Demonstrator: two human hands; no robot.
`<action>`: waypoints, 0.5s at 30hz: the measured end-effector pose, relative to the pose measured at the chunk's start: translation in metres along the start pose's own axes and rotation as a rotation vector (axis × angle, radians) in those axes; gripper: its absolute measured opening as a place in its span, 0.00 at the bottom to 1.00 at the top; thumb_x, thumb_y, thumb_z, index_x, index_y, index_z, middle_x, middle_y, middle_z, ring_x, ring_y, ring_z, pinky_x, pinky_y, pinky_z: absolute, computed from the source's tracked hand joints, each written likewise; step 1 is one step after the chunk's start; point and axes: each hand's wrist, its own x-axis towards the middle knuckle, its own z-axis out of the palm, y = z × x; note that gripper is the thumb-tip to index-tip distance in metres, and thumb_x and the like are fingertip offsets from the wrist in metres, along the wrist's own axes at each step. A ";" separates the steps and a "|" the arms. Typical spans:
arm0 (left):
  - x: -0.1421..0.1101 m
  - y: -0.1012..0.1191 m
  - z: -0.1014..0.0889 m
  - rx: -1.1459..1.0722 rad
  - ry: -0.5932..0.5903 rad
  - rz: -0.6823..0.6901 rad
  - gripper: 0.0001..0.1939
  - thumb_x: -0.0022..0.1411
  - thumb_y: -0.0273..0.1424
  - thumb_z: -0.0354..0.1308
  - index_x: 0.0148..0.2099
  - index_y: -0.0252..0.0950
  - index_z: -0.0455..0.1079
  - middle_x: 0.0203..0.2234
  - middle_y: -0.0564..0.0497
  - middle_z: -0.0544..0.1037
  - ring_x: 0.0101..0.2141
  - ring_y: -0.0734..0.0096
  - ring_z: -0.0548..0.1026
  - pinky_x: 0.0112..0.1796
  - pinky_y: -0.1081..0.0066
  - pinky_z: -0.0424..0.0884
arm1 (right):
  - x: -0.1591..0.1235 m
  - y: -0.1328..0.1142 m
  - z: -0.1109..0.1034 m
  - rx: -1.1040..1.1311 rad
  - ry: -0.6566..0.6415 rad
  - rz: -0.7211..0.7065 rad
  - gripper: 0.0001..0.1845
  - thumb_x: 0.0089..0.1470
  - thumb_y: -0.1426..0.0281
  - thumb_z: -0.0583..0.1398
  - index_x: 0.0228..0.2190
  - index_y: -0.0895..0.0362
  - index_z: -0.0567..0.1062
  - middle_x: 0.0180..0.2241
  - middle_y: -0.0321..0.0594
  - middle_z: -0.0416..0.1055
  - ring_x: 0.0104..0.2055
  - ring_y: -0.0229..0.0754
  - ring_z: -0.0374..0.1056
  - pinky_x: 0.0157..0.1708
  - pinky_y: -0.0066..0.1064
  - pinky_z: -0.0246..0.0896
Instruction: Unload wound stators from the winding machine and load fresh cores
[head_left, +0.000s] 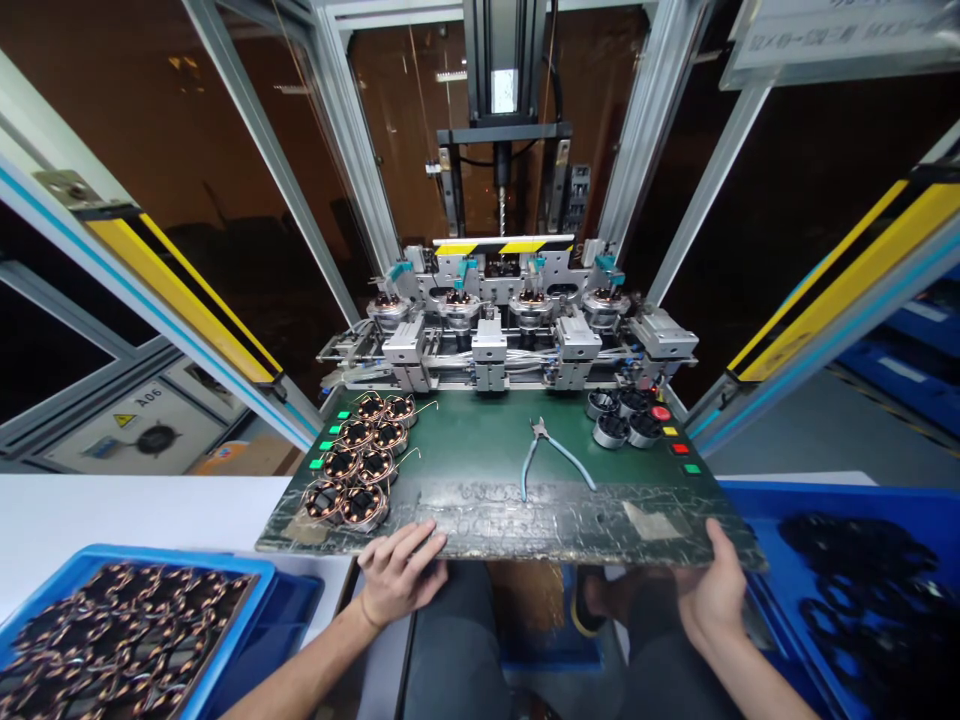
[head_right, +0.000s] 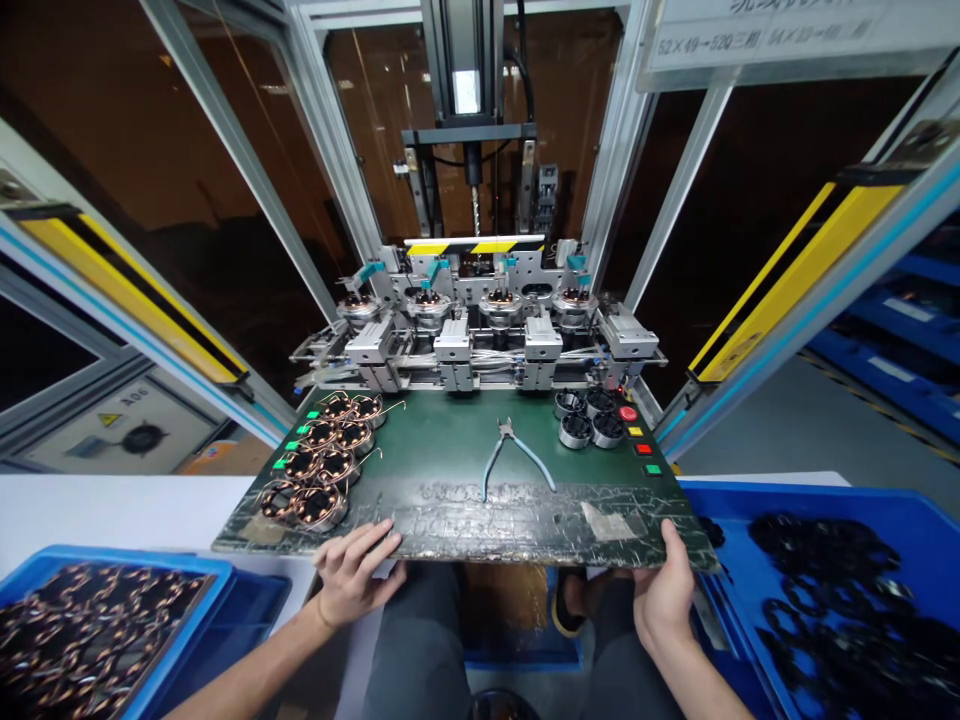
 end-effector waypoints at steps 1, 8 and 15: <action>0.001 0.000 0.000 -0.002 0.002 0.000 0.34 0.60 0.38 0.74 0.67 0.55 0.72 0.49 0.55 0.86 0.48 0.62 0.79 0.53 0.60 0.64 | 0.000 0.000 0.001 -0.002 0.024 0.007 0.32 0.51 0.53 0.71 0.54 0.54 0.80 0.54 0.40 0.80 0.61 0.55 0.74 0.60 0.50 0.75; 0.003 0.001 -0.001 0.003 0.007 0.005 0.24 0.62 0.38 0.72 0.60 0.50 0.78 0.47 0.53 0.87 0.47 0.61 0.79 0.49 0.58 0.64 | -0.004 -0.004 0.005 -0.017 0.049 -0.010 0.30 0.51 0.54 0.71 0.52 0.54 0.80 0.53 0.40 0.81 0.60 0.54 0.75 0.60 0.48 0.75; 0.005 0.001 -0.001 -0.005 0.007 0.003 0.27 0.61 0.38 0.73 0.62 0.51 0.76 0.47 0.54 0.87 0.47 0.61 0.78 0.49 0.59 0.64 | -0.003 -0.002 0.004 -0.010 0.067 0.007 0.32 0.49 0.53 0.72 0.52 0.55 0.80 0.53 0.40 0.81 0.61 0.55 0.74 0.60 0.48 0.74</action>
